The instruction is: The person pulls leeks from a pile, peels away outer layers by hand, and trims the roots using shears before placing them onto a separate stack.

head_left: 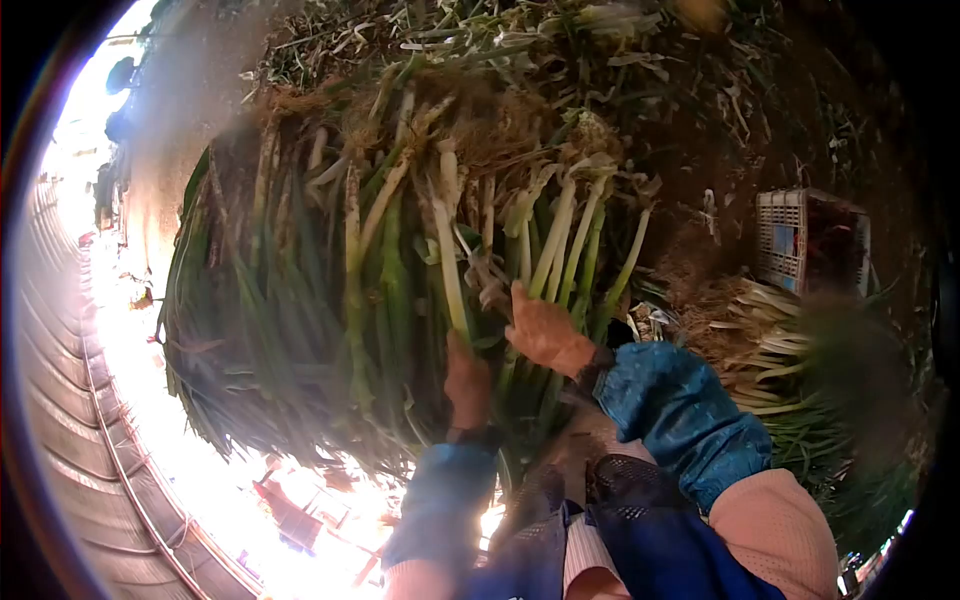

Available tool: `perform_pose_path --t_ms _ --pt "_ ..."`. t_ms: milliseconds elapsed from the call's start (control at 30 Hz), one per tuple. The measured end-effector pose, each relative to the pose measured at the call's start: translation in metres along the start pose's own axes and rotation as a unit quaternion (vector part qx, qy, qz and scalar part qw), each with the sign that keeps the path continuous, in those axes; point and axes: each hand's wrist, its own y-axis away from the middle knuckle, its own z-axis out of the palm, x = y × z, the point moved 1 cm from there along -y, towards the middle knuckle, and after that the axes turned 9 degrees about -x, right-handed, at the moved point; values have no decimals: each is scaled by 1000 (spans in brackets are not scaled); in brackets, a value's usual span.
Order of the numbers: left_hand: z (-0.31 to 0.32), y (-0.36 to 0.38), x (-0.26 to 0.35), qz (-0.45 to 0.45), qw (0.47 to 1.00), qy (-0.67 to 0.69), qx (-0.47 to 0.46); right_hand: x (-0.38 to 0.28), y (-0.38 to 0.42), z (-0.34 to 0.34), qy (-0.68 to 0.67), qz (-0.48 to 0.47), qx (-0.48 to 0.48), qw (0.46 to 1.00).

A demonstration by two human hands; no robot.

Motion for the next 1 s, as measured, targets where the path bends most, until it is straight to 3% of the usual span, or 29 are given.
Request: perform_pose_path --t_ms 67,167,267,367,433,500,567,600,633,700,767,833,933,1000 --pt "2 12 -9 12 1000 -6 7 -4 -9 -5 13 -12 34 999" --pt "7 25 -23 -9 999 -10 -32 -28 10 -26 -9 75 -105 992" --pt "2 47 -24 8 999 0 -43 -20 22 2 29 26 -50 998" --pt "14 75 -31 7 999 2 -40 -5 -1 1 -2 55 -40 998" --pt "23 79 -34 9 1000 16 -18 -10 4 -12 -14 25 -17 999" --pt "44 61 -41 112 993 42 -5 -12 14 -17 -20 27 -29 999" --pt "44 42 -19 158 984 71 -34 -17 38 -5 -23 55 -74 995" --pt "26 34 11 150 983 85 -70 -17 48 -8 16 30 -66 997" --pt "16 21 33 141 979 99 -107 -4 48 -11 24 63 -83 994" --pt "9 -23 44 189 971 -144 9 31 44 -11 37 131 -115 984" --pt "-32 -64 64 225 943 -179 168 58 42 -4 96 90 -42 990" --pt "-42 -106 55 146 949 -175 218 57 44 -1 103 71 -11 992" --pt "-27 -142 27 20 974 -207 88 22 44 -17 53 83 -26 995" --pt "-34 -145 29 3 984 -175 42 7 43 -22 19 105 -57 993"
